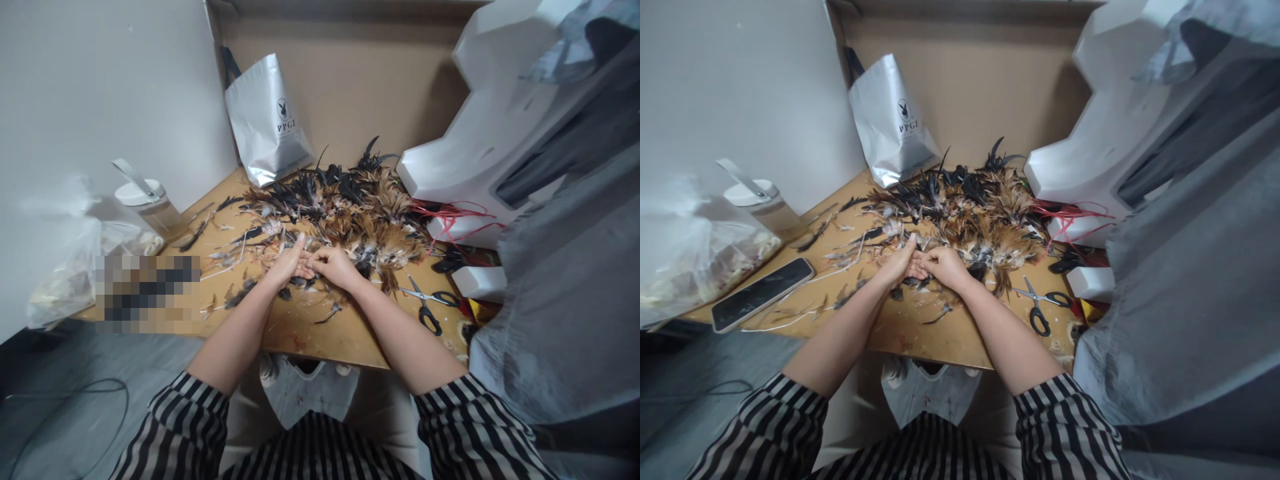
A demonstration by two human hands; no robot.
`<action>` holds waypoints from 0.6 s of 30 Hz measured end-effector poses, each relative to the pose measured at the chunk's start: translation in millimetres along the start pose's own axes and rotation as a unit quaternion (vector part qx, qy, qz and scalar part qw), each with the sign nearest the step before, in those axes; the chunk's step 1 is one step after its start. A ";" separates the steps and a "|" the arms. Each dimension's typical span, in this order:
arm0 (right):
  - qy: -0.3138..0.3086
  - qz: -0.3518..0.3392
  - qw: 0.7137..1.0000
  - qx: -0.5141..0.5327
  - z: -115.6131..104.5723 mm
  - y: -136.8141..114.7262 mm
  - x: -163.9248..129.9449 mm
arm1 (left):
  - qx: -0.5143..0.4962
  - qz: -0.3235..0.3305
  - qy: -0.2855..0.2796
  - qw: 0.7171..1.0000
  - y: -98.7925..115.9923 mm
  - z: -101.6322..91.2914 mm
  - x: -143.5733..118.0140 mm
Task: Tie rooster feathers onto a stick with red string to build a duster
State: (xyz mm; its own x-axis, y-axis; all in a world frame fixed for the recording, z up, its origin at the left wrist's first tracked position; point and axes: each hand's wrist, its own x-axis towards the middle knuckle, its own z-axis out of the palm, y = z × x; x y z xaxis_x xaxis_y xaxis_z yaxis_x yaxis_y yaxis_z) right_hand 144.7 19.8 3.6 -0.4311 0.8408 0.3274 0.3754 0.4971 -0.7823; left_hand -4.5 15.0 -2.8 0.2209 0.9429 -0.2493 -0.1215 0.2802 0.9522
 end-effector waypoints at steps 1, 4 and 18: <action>-0.007 -0.028 0.999 -0.028 0.1 -0.8 -0.2 | 0.009 0.002 0.001 1.000 -0.6 0.3 -0.2; -0.025 -0.083 0.991 -0.103 0.6 -2.3 -0.3 | 0.036 0.007 0.006 0.999 -0.9 1.3 -1.1; -0.022 -0.005 0.995 -0.099 6.1 -4.5 -1.6 | 0.066 -0.005 0.026 0.997 3.8 8.0 -4.8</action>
State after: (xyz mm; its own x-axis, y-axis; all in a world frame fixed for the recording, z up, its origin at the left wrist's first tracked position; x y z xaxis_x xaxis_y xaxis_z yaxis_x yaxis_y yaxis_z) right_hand 138.6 14.9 3.3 -0.4691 0.8278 0.3076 0.5233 0.5411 -0.6583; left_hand 1.7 10.1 3.5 0.1699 0.9492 -0.2650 0.0091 0.2674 0.9635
